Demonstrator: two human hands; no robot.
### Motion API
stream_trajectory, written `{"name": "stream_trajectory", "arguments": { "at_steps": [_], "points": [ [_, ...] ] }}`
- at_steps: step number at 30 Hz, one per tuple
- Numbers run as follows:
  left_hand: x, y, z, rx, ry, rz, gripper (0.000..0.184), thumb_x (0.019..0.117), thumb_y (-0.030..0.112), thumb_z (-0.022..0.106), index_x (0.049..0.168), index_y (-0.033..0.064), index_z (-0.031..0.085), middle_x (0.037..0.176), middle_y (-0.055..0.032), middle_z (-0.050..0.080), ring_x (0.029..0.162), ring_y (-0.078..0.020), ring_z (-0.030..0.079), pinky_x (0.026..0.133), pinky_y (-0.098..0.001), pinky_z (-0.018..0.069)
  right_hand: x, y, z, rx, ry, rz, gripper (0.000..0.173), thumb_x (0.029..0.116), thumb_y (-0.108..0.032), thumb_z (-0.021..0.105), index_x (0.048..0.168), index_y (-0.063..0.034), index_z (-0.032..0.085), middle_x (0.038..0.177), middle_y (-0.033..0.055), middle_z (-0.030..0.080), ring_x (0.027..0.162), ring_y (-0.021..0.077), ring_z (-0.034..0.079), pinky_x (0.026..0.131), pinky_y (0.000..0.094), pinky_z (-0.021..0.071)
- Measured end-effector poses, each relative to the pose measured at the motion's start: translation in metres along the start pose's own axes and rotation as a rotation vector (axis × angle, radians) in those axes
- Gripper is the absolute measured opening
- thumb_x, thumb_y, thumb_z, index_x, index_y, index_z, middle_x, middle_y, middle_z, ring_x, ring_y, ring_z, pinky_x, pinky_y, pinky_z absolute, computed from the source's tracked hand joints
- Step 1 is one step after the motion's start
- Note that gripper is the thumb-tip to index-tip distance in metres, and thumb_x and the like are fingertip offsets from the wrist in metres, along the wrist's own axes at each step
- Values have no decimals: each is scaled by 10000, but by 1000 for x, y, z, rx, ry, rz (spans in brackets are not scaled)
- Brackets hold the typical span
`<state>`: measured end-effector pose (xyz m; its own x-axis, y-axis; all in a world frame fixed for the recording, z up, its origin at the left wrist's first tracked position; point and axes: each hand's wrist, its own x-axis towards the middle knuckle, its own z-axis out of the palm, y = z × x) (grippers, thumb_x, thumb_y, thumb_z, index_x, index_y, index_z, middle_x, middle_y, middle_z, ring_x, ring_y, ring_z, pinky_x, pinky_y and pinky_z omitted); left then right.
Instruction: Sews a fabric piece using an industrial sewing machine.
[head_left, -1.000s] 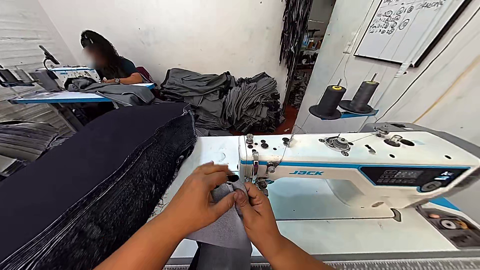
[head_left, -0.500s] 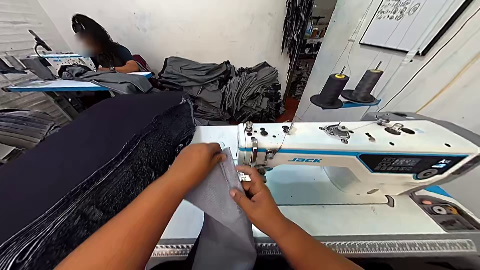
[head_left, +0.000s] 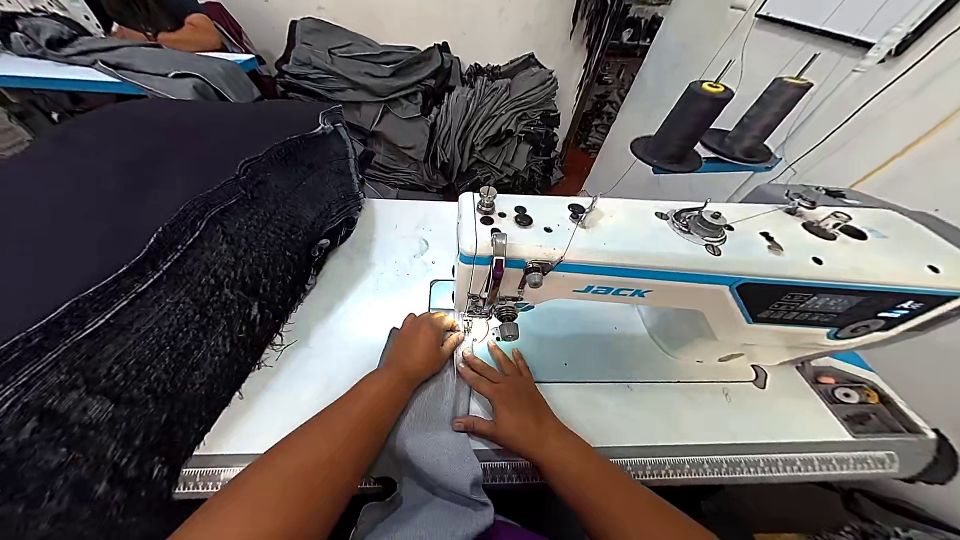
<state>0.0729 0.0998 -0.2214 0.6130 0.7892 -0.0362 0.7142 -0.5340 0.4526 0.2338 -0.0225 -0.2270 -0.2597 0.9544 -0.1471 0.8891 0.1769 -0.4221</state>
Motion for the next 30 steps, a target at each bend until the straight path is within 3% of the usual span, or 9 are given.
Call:
{"name": "stream_trajectory", "arguments": {
  "at_steps": [2, 6, 14, 18, 21, 23, 26, 30],
  "points": [
    [8, -3, -2, 20, -4, 33, 269, 1059, 230, 564, 1119, 27, 731, 1128, -143, 722, 1134, -300, 652, 1008, -530, 441, 8, 0, -1, 4, -41, 49, 855, 919, -752, 493, 1590, -230, 406, 1680, -44, 305, 1588, 329, 120, 1222, 671, 10],
    [14, -4, -4, 48, 44, 65, 261, 1045, 214, 591, 1086, 6, 743, 1072, -159, 730, 1083, -319, 670, 983, -537, 456, 14, -1, -5, 29, -74, 99, 849, 925, -749, 490, 1601, -247, 380, 1687, -66, 284, 1594, 297, 95, 1221, 663, -22],
    [15, -2, -8, 87, -19, 41, 283, 1059, 238, 565, 1123, 23, 738, 1126, -140, 726, 1127, -293, 652, 1009, -501, 437, 14, -4, -8, 35, -96, 109, 834, 928, -720, 526, 1601, -250, 380, 1682, -67, 298, 1595, 305, 77, 1213, 674, -29],
    [19, -5, -10, 101, -30, 61, 311, 1060, 253, 559, 1084, -2, 734, 1120, -152, 720, 1129, -305, 647, 1009, -500, 436, 14, -5, -7, 48, -61, 105, 815, 928, -716, 526, 1581, -239, 422, 1667, -55, 334, 1588, 331, 111, 1202, 698, -23],
    [26, -6, -13, 114, -17, 70, 318, 1048, 227, 580, 1030, -63, 710, 1087, -207, 710, 1101, -355, 653, 991, -532, 440, 15, -5, -5, 84, -15, 111, 722, 962, -657, 527, 1547, -236, 482, 1639, -53, 390, 1577, 339, 165, 1198, 705, -1],
    [34, -8, -15, 116, 4, 60, 278, 1026, 173, 596, 1119, -64, 707, 1164, -218, 707, 1167, -376, 642, 1029, -569, 431, 17, -4, -3, 103, 4, 108, 637, 999, -603, 505, 1526, -245, 511, 1623, -60, 416, 1576, 328, 175, 1199, 703, 7],
    [48, -17, -11, 99, 147, 112, 213, 970, 123, 654, 1084, -45, 720, 1132, -211, 724, 1143, -385, 666, 977, -610, 460, 18, -2, 1, 114, 31, 101, 574, 1017, -571, 489, 1496, -261, 549, 1607, -83, 438, 1574, 308, 189, 1200, 699, 14],
    [59, -10, -21, 125, 140, 45, 221, 978, 117, 654, 1079, -74, 700, 1126, -242, 710, 1146, -409, 654, 971, -601, 447, 19, -3, 3, 99, 62, 112, 536, 1048, -528, 438, 1498, -259, 548, 1605, -90, 440, 1567, 291, 219, 1205, 690, 25]
  ]
}}
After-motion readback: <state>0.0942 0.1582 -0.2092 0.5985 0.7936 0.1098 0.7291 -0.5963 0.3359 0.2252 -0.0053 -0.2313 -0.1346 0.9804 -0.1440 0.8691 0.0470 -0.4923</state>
